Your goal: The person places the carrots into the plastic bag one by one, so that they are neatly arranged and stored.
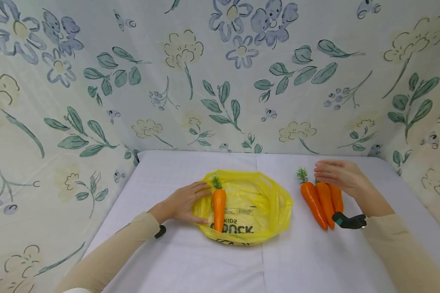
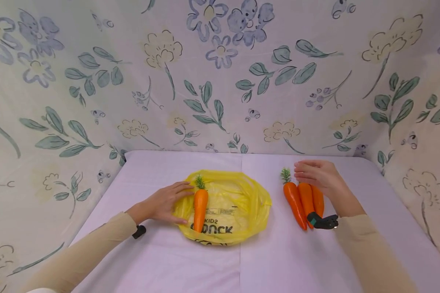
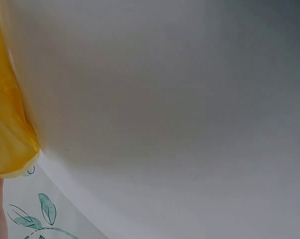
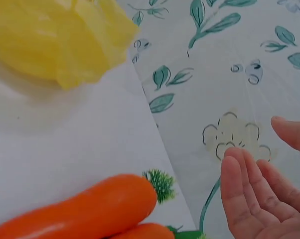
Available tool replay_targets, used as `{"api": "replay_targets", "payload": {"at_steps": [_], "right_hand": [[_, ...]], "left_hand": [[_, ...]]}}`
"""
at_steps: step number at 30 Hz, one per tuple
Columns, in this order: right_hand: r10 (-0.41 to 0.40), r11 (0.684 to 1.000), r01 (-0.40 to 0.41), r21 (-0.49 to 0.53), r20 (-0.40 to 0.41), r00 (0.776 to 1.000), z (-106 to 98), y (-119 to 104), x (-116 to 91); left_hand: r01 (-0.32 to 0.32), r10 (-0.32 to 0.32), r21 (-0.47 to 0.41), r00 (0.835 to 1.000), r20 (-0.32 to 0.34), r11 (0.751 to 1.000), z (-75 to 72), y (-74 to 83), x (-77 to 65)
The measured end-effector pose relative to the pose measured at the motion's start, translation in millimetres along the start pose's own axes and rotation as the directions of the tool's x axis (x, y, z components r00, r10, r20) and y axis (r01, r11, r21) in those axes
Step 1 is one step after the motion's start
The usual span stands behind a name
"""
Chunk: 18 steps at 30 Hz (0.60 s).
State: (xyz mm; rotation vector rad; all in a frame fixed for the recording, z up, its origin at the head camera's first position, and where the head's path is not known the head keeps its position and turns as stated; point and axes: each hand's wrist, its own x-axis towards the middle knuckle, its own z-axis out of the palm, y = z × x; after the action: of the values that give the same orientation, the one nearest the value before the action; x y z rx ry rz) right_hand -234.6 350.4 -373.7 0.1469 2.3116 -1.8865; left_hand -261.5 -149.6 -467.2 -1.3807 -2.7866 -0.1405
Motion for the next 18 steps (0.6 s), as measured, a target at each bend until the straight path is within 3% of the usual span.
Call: {"api": "replay_targets", "payload": {"at_steps": [10,18], "right_hand": [[0.075,0.993,-0.084,-0.079,-0.105,0.992,-35,27,-2],[0.199,0.967,-0.231,-0.108,-0.244,0.949,-51,49,3]], "left_hand": [[-0.037,0.037,-0.05,0.999,0.015,0.998,-1.1,-4.7,-5.3],[-0.037,0.041,-0.063,0.998,0.052,0.997,-1.7,-6.9,-4.4]]}}
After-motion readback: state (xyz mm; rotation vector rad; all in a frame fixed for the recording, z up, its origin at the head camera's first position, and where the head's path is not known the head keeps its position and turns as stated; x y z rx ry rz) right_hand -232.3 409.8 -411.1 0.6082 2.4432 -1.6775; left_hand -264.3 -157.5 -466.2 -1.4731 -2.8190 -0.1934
